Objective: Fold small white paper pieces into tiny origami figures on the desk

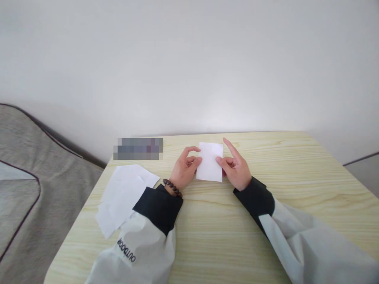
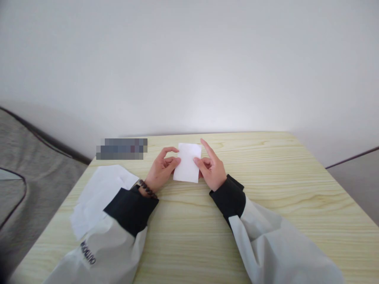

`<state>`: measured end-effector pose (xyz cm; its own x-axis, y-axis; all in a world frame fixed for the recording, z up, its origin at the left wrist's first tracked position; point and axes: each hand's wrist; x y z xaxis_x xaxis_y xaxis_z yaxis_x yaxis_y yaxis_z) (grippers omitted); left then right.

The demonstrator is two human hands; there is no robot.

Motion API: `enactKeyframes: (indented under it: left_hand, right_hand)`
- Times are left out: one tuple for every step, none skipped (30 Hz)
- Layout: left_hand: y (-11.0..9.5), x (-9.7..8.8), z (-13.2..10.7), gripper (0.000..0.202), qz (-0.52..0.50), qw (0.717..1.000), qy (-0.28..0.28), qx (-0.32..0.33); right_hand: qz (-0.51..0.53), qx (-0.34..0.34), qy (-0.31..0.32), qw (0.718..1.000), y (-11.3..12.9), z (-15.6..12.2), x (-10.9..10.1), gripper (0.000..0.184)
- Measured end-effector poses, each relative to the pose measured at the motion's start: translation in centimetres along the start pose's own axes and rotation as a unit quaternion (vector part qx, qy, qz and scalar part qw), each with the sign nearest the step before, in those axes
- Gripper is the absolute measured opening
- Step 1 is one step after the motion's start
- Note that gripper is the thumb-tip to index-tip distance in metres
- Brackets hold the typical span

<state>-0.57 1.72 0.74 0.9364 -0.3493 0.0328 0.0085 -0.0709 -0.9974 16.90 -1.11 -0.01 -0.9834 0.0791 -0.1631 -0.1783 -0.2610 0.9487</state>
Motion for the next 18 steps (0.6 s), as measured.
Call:
enactKeyframes:
  left_hand:
    - [0.0, 0.0, 0.0, 0.033, 0.018, 1.000, 0.003, 0.005]
    - [0.1, 0.0, 0.1, 0.029, 0.035, 0.999, 0.004, 0.008]
    - [0.1, 0.0, 0.1, 0.027, 0.048, 0.999, 0.004, 0.008]
    - [0.1, 0.0, 0.2, 0.027, 0.055, 0.998, 0.005, 0.006]
    - [0.1, -0.1, 0.2, 0.028, 0.058, 0.998, 0.005, 0.001]
    - [0.1, -0.1, 0.3, 0.031, 0.057, 0.998, 0.005, -0.003]
    - [0.2, -0.1, 0.3, 0.034, 0.056, 0.998, 0.005, -0.006]
    - [0.2, -0.1, 0.3, 0.037, 0.056, 0.998, 0.003, -0.005]
    - [0.2, -0.1, 0.3, 0.040, 0.056, 0.998, 0.000, -0.004]
    - [0.2, -0.1, 0.4, 0.042, 0.057, 0.998, -0.004, -0.003]
    - [0.2, -0.1, 0.4, 0.044, 0.057, 0.998, -0.006, -0.003]
    - [0.2, -0.1, 0.3, 0.045, 0.057, 0.998, -0.008, -0.005]
    - [0.2, -0.1, 0.3, 0.046, 0.057, 0.998, -0.010, -0.006]
    - [0.2, 0.0, 0.3, 0.046, 0.059, 0.998, -0.012, -0.008]
    - [0.2, 0.0, 0.3, 0.046, 0.062, 0.998, -0.013, -0.008]
    - [0.2, 0.0, 0.3, 0.045, 0.066, 0.998, -0.014, -0.008]
    - [0.2, 0.0, 0.3, 0.044, 0.070, 0.997, -0.014, -0.006]
    - [0.2, 0.0, 0.3, 0.043, 0.075, 0.997, -0.014, -0.003]
  right_hand:
    - [-0.011, -0.004, 0.004, 1.000, -0.1, 0.0, 0.0, 0.061]
    - [-0.023, -0.010, 0.006, 1.000, -0.2, 0.0, -0.1, 0.054]
    - [-0.035, -0.017, 0.007, 0.999, -0.4, 0.0, -0.1, 0.045]
    - [-0.050, -0.025, 0.007, 0.998, -0.6, 0.0, -0.1, 0.037]
    - [-0.064, -0.029, 0.005, 0.997, -0.8, 0.0, -0.1, 0.032]
    - [-0.072, -0.030, 0.009, 0.997, -1.0, 0.0, -0.1, 0.031]
    - [-0.075, -0.031, 0.013, 0.997, -1.1, 0.0, -0.1, 0.031]
    - [-0.073, -0.034, 0.017, 0.997, -1.2, 0.0, -0.1, 0.032]
    - [-0.068, -0.041, 0.022, 0.997, -1.2, 0.0, 0.0, 0.033]
    - [-0.065, -0.049, 0.024, 0.996, -1.2, 0.0, 0.0, 0.035]
    - [-0.065, -0.058, 0.026, 0.996, -1.2, 0.1, 0.0, 0.036]
    - [-0.066, -0.065, 0.026, 0.995, -1.2, 0.1, 0.0, 0.037]
    - [-0.069, -0.070, 0.025, 0.995, -1.3, 0.1, 0.0, 0.037]
    - [-0.073, -0.073, 0.024, 0.994, -1.3, 0.1, 0.0, 0.037]
    - [-0.078, -0.074, 0.023, 0.994, -1.3, 0.2, 0.0, 0.037]
    - [-0.082, -0.076, 0.023, 0.994, -1.4, 0.2, 0.0, 0.036]
    - [-0.085, -0.078, 0.023, 0.993, -1.4, 0.2, -0.1, 0.036]
    - [-0.088, -0.080, 0.024, 0.993, -1.4, 0.2, -0.1, 0.035]
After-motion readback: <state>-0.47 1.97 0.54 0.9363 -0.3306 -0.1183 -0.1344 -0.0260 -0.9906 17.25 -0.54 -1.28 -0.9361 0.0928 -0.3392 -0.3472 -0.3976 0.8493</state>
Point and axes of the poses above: each hand's wrist, its own z-axis towards the middle knuckle, its own x-axis out of the palm, y = z × x, and after that the axes turned 5 degrees about -x, right-handed
